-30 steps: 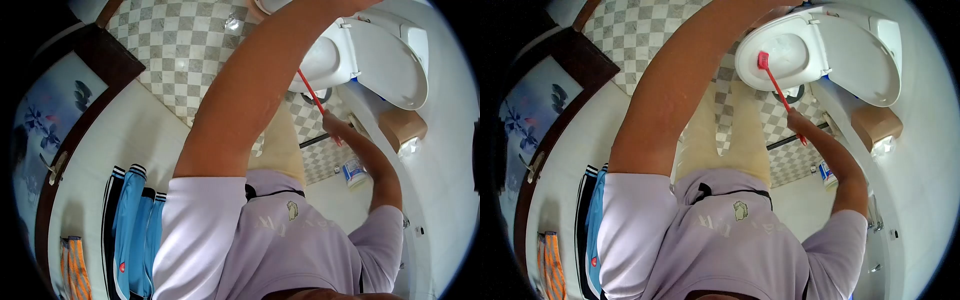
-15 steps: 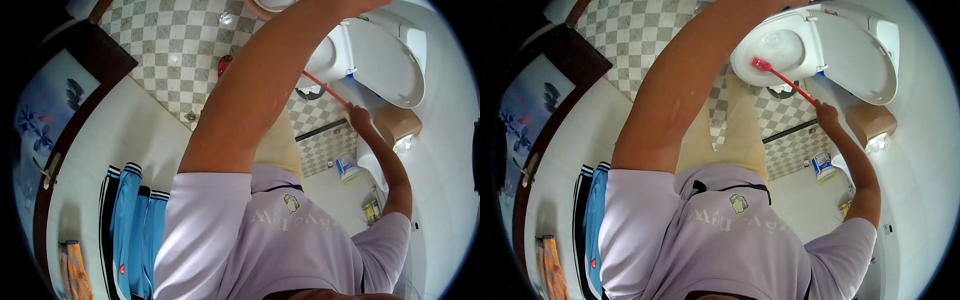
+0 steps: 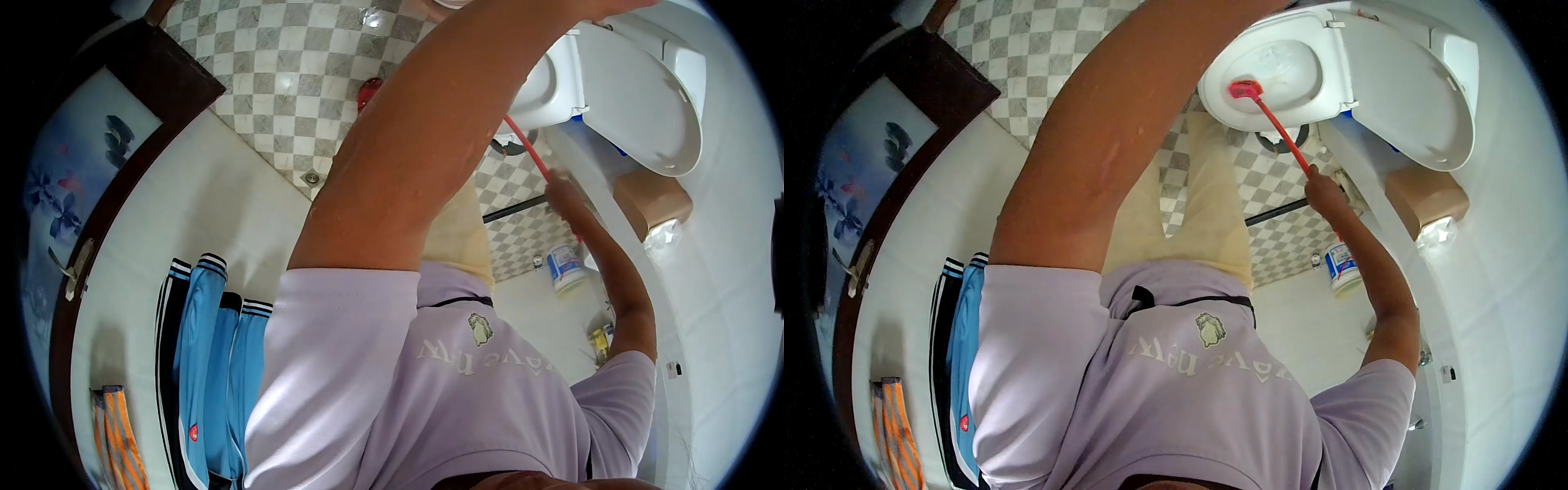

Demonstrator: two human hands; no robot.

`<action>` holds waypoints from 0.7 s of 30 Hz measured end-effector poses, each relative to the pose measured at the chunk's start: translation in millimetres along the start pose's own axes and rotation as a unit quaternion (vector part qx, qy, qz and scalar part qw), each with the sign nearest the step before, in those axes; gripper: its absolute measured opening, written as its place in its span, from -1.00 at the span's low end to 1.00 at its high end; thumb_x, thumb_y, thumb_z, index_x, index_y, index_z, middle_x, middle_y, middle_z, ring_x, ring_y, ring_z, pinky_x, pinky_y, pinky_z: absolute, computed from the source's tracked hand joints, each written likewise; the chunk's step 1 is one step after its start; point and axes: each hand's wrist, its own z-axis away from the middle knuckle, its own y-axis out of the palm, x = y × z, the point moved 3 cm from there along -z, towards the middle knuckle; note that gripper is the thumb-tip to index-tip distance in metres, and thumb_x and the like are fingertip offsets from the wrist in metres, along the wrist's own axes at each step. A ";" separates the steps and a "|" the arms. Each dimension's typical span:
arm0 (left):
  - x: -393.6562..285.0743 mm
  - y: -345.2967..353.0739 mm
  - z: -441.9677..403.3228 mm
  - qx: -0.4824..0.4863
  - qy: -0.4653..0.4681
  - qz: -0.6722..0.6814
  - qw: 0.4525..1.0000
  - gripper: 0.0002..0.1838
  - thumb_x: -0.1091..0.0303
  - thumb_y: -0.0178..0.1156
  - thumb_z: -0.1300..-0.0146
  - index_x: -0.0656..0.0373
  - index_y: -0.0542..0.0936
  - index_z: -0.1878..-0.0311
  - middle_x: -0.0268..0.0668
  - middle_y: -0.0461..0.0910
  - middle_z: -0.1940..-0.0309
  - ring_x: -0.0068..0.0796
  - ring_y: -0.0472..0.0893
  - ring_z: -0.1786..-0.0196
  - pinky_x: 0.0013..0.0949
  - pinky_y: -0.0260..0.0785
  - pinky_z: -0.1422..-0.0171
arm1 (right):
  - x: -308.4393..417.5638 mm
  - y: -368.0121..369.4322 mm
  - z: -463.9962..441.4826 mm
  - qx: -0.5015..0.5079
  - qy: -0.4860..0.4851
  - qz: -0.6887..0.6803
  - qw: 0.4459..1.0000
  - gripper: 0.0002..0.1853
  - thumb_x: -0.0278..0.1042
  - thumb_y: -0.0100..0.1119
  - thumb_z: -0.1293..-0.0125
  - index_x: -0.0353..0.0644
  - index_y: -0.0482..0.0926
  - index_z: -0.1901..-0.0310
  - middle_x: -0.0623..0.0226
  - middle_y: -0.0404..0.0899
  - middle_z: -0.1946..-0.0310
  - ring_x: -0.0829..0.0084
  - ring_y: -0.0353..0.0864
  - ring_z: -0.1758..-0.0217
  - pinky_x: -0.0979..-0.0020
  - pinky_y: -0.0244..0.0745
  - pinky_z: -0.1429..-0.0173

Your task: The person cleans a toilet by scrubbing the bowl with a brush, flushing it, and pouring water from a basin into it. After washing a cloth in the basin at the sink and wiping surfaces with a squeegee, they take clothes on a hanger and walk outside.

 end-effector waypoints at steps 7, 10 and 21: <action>-1.5 4.5 -3.2 0.128 -0.036 0.019 0.991 -0.91 0.45 0.08 0.08 0.11 0.58 0.53 -0.19 0.55 0.56 -0.25 0.58 0.39 -0.20 0.38 0.28 | 15.8 20.6 -18.4 -0.015 -0.014 0.012 1.000 -0.78 -0.44 -0.27 -0.25 -0.27 0.25 0.08 -0.19 0.52 0.33 -0.11 0.54 0.21 -0.01 0.40 0.12; 0.9 6.5 0.0 0.101 -0.043 0.008 0.994 -0.91 0.45 0.08 0.09 0.11 0.59 0.55 -0.20 0.55 0.59 -0.26 0.58 0.42 -0.23 0.39 0.31 | 26.5 6.0 1.4 0.001 -0.015 0.013 1.000 -0.78 -0.44 -0.27 -0.24 -0.26 0.26 0.09 -0.19 0.52 0.32 -0.10 0.54 0.20 0.00 0.40 0.11; 1.5 -0.8 -3.4 -0.006 -0.011 0.015 1.000 -0.93 0.45 0.10 0.15 0.12 0.58 0.60 -0.22 0.53 0.65 -0.27 0.57 0.50 -0.25 0.39 0.39 | 44.7 -1.6 -1.3 0.021 -0.002 -0.004 1.000 -0.74 -0.47 -0.22 -0.21 -0.27 0.25 0.06 -0.18 0.52 0.31 -0.10 0.54 0.21 0.02 0.41 0.13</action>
